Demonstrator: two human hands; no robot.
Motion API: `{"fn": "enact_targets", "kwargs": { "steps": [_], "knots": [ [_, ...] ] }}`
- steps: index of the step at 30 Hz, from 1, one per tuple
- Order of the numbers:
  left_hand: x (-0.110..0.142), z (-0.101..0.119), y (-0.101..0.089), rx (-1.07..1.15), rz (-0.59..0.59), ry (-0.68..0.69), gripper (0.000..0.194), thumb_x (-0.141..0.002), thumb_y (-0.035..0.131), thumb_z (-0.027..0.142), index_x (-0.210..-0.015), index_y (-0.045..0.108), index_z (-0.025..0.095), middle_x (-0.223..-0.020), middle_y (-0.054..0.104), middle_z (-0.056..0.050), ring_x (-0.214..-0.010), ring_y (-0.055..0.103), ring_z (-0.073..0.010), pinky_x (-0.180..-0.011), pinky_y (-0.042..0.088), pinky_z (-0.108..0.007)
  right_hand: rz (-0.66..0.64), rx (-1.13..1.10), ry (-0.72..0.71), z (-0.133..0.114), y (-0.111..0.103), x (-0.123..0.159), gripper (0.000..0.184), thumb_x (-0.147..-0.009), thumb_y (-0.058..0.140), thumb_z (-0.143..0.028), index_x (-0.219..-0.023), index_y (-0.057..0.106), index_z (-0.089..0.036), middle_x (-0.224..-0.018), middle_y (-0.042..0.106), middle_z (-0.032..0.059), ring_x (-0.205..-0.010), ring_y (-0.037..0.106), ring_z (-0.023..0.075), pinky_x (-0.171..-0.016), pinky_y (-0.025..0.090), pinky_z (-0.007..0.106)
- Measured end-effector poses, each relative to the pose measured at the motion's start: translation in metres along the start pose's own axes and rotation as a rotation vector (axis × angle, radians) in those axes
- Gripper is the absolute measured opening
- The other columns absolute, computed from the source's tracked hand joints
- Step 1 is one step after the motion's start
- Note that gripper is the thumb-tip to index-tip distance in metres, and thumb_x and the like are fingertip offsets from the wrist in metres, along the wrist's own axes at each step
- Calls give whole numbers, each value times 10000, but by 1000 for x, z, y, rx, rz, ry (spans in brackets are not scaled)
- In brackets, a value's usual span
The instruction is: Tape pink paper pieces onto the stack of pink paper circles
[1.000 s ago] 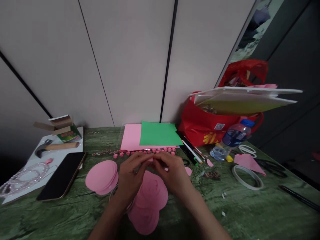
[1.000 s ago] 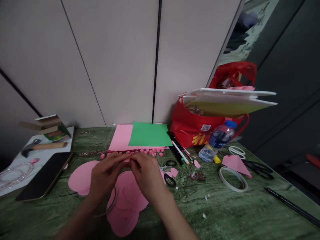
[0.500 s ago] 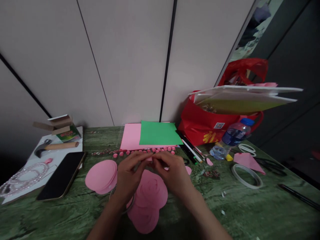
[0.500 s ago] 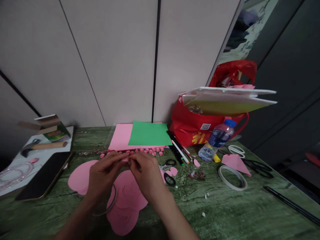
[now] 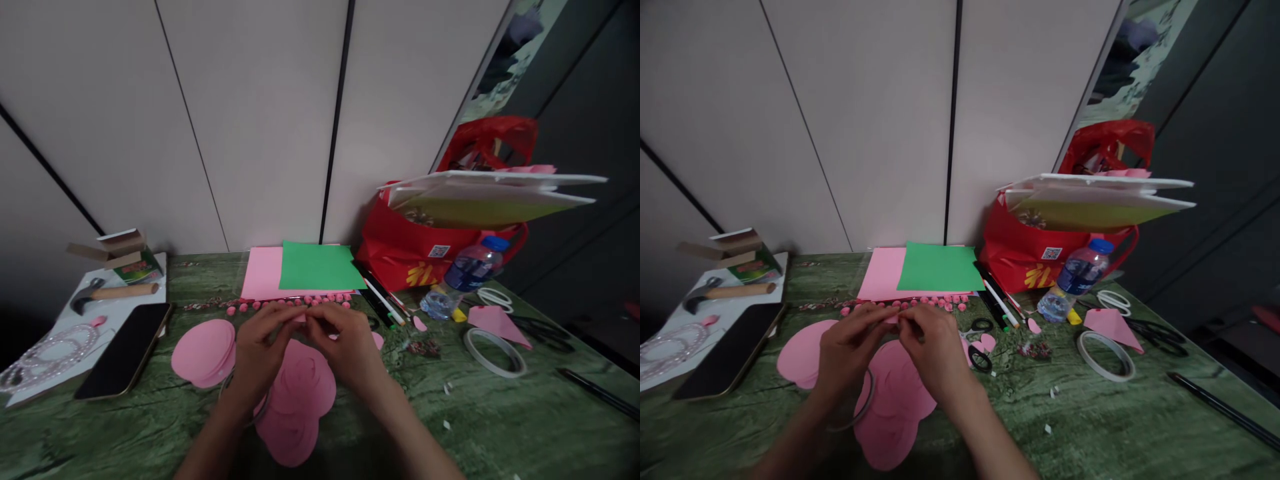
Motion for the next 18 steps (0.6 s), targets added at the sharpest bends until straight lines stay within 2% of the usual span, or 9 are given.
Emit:
{"fn": "enact_targets", "kwargs": {
  "steps": [9, 15, 18],
  "knots": [
    [-7, 9, -2, 218, 6, -238, 164, -685, 650, 125, -791, 731, 220, -792, 694, -20, -739, 627, -149, -678, 531, -251, -100, -132, 36, 3, -6, -2, 184, -818, 475, -137, -761, 646, -174, -658, 653, 16, -592, 593, 121, -546, 464, 213],
    [-9, 9, -5, 281, 6, -292, 175, -653, 663, 103, -763, 738, 216, -779, 703, -25, -730, 633, -159, -678, 532, -262, -82, -204, 74, 2, -5, -2, 165, -809, 501, -173, -777, 662, -177, -669, 673, 25, -593, 619, 133, -541, 498, 226],
    [-9, 9, -4, 320, 9, -340, 167, -635, 677, 104, -746, 738, 212, -783, 702, -21, -717, 635, -150, -661, 529, -245, -62, -241, 120, 1, -4, -2, 165, -793, 518, -187, -711, 659, -164, -627, 667, 29, -566, 619, 136, -522, 501, 225]
  ]
}}
Point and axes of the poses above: each hand's wrist, its own x-axis away from the middle knuckle, its own y-axis out of the palm, z = x × y, the point moved 1 cm from there along -x, towards the middle knuckle
